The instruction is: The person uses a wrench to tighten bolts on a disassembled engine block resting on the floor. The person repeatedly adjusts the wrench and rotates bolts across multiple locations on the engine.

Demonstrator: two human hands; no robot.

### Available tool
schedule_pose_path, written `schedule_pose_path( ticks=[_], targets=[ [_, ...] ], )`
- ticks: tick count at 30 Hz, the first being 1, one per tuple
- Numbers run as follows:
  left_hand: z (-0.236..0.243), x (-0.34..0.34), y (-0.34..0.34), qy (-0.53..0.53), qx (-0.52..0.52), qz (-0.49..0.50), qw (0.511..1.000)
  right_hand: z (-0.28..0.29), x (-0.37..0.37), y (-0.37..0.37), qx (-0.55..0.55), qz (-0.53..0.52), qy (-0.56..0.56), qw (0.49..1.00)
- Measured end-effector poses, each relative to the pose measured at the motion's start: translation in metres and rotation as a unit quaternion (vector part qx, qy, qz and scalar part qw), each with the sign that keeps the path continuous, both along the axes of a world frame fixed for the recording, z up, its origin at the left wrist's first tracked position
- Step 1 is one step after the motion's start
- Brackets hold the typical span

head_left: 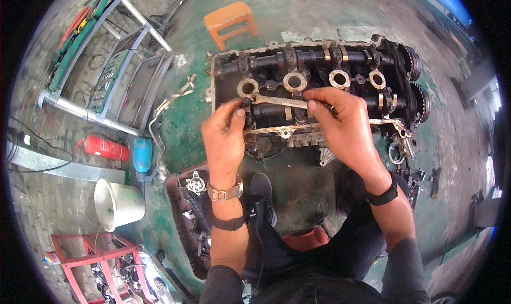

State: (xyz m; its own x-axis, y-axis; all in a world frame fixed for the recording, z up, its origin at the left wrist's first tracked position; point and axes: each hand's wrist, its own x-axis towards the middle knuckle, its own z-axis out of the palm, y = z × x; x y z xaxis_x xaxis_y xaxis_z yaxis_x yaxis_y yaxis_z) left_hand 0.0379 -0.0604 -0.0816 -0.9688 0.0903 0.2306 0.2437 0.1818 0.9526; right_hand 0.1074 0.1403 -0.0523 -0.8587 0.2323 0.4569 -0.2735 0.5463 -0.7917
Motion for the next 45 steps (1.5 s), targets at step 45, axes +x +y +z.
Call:
schedule_pose_path(
  ticks=[45],
  targets=[
    [0.002,0.002,0.002,0.039,0.004,-0.022,0.999,0.005,0.003,-0.014,-0.025,0.064,-0.119,0.99]
  ],
)
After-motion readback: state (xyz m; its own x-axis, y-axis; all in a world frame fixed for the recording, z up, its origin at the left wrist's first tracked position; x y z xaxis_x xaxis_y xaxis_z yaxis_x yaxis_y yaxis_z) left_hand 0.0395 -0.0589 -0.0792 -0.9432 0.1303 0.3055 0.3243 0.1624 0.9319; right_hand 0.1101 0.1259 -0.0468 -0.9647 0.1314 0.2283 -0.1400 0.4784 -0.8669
